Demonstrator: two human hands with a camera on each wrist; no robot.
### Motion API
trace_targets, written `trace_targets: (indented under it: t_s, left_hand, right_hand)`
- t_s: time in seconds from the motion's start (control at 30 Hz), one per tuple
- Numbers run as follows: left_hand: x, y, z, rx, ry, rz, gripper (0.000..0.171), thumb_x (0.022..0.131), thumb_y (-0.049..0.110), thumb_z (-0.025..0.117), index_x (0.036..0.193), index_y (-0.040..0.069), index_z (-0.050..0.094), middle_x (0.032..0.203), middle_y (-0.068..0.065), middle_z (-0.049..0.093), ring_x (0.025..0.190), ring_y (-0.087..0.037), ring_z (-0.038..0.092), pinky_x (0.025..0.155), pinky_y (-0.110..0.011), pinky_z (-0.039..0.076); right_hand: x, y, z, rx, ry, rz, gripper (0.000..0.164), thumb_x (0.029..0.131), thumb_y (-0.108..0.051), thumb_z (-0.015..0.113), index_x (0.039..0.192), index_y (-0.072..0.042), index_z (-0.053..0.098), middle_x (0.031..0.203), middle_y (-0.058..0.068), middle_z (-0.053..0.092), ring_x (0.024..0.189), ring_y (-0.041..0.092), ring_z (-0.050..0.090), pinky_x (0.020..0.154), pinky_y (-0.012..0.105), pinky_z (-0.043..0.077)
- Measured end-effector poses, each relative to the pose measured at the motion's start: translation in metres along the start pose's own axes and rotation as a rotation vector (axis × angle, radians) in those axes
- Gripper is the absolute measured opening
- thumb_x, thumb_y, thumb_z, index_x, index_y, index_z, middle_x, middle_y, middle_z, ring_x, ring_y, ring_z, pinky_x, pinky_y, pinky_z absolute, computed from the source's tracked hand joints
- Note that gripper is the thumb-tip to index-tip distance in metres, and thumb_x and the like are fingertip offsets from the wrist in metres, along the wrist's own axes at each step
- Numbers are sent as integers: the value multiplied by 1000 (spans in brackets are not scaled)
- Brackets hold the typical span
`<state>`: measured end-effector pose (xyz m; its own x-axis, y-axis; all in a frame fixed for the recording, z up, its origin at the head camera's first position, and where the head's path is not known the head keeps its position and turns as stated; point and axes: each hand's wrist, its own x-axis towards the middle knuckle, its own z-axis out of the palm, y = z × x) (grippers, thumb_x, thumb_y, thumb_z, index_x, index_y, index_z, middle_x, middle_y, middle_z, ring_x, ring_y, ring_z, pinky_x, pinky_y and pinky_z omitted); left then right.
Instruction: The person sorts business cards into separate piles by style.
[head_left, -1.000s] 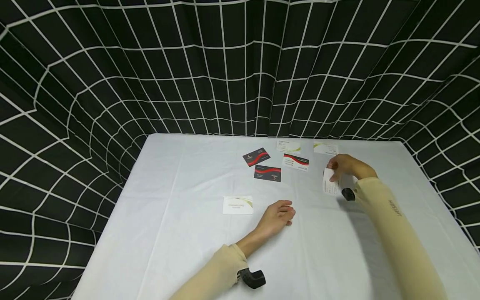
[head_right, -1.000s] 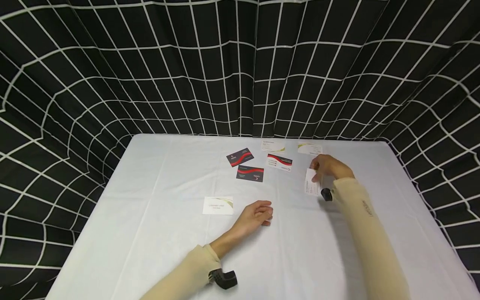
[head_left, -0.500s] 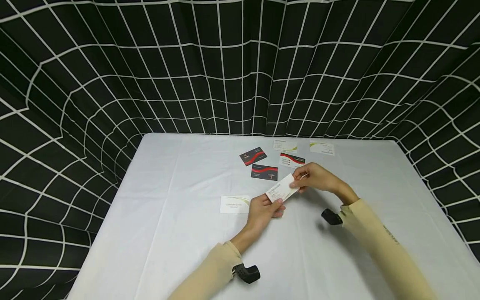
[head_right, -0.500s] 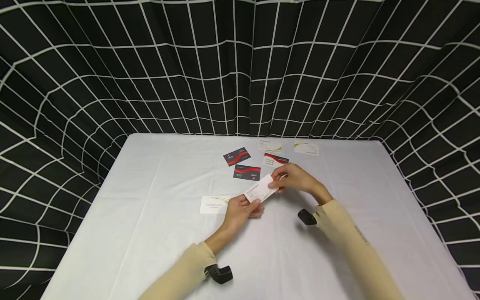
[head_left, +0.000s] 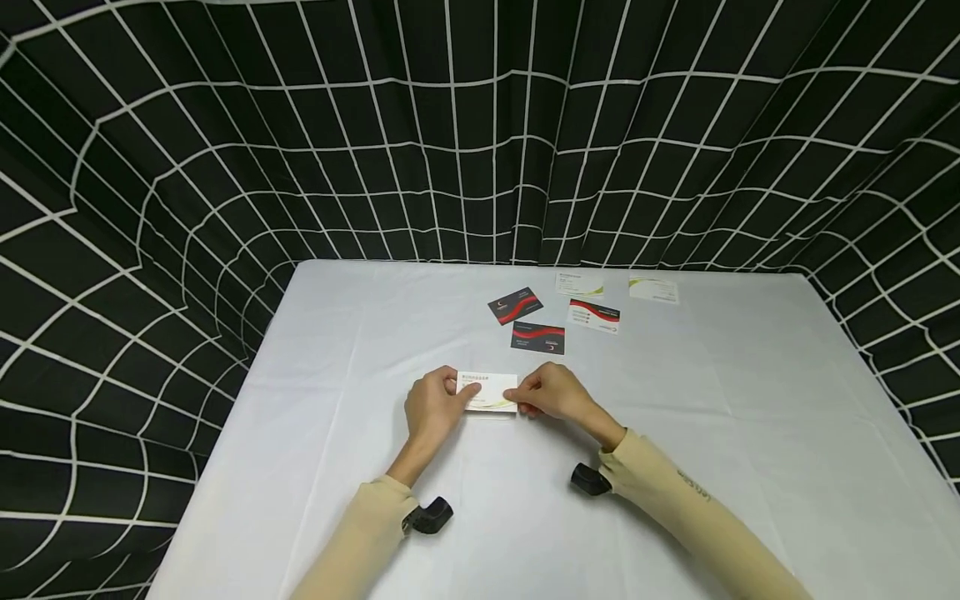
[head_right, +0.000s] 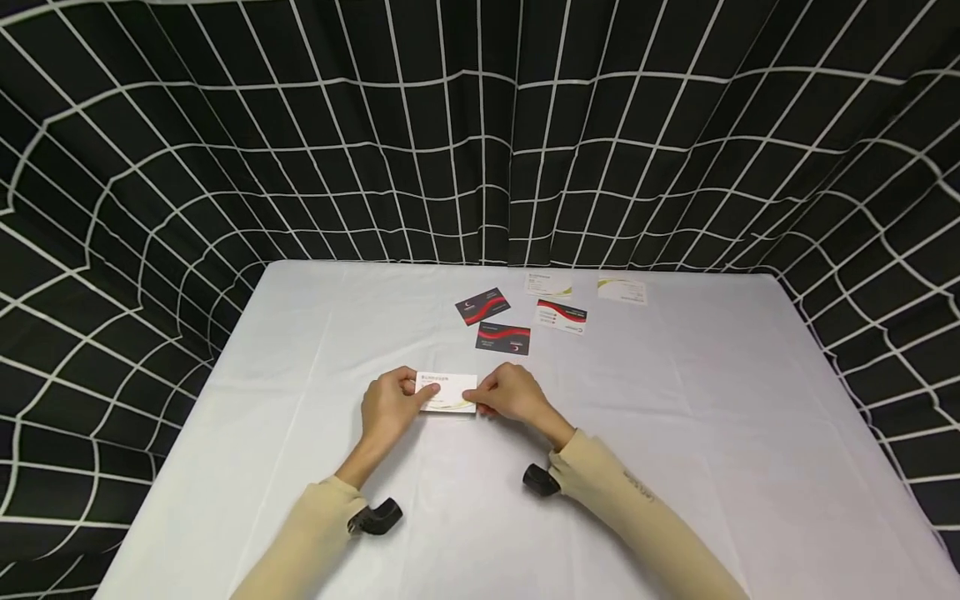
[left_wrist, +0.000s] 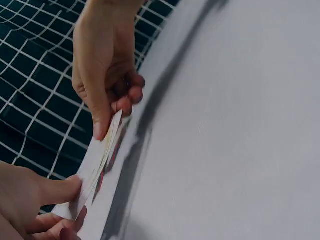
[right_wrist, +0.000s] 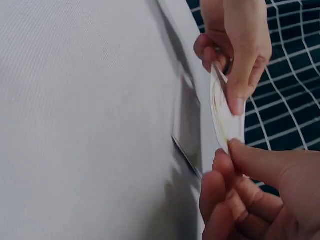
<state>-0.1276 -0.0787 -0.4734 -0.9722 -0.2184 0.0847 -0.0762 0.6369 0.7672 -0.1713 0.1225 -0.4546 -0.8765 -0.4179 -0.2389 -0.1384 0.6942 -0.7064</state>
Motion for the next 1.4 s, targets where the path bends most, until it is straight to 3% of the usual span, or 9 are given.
trace_targets:
  t_s: [0.23,0.43,0.6,0.83,1.03,1.13,1.2,1.27,1.4]
  left_hand:
    - [-3,-8,0,128,10,88,27,78,26,83,75,5,67,56,4,52,48,-9,43,48,-27,34]
    - [-3,-12,3,168,18,125,30,77,27,84,88,2,72,60,0,60,49,-10,47,48,-27,37]
    - [-3,-15,3,232,-2,135,42,75,28,85,100,1,65,67,-6,62,50,-13,46,47,-27,38]
    - [-7,-17,0,253,-61,183,22,82,24,79,85,7,67,62,0,59,47,-10,45,46,-24,37]
    - [-10,-14,-1,235,-33,185,18,82,21,79,84,6,69,62,0,60,46,-9,46,46,-24,38]
    - [-9,-13,0,238,-33,173,16,82,19,79,82,7,69,60,1,59,46,-9,45,45,-24,37]
    - [-8,-11,1,236,-43,175,15,83,17,78,81,6,69,59,0,59,44,-10,44,43,-24,36]
    - [-6,-9,1,228,-26,168,13,84,16,77,79,6,69,60,0,61,45,-10,45,44,-25,36]
    - [-5,-3,3,181,3,189,11,87,15,74,80,6,71,59,1,61,46,-8,47,45,-25,38]
  right_hand:
    - [2,-4,13,-89,49,19,33,86,-34,74,60,-14,71,46,-10,52,46,6,43,48,22,29]
    - [4,-5,18,-126,91,57,32,85,-34,76,60,-15,70,45,-10,51,46,6,43,47,22,28]
    - [3,-8,24,-184,132,50,38,82,-32,77,51,-16,63,43,-12,44,45,6,38,44,22,23]
    - [1,-10,28,-210,151,16,41,82,-29,76,46,-18,58,42,-15,40,45,6,36,44,22,23]
    - [2,-6,24,-133,101,23,36,84,-31,76,53,-16,67,45,-13,49,47,6,40,46,22,26]
    - [4,0,8,41,-12,69,29,87,-28,74,66,-9,74,51,-8,54,50,5,45,49,20,35]
    - [6,10,-14,132,-35,101,24,89,-25,73,78,-3,76,57,-3,59,54,6,50,54,20,41]
    - [13,25,-43,138,6,105,23,89,-22,74,88,0,76,63,0,62,57,6,52,57,20,44]
    - [26,73,-115,5,197,162,28,88,-21,74,102,3,73,67,3,68,58,7,56,59,23,42]
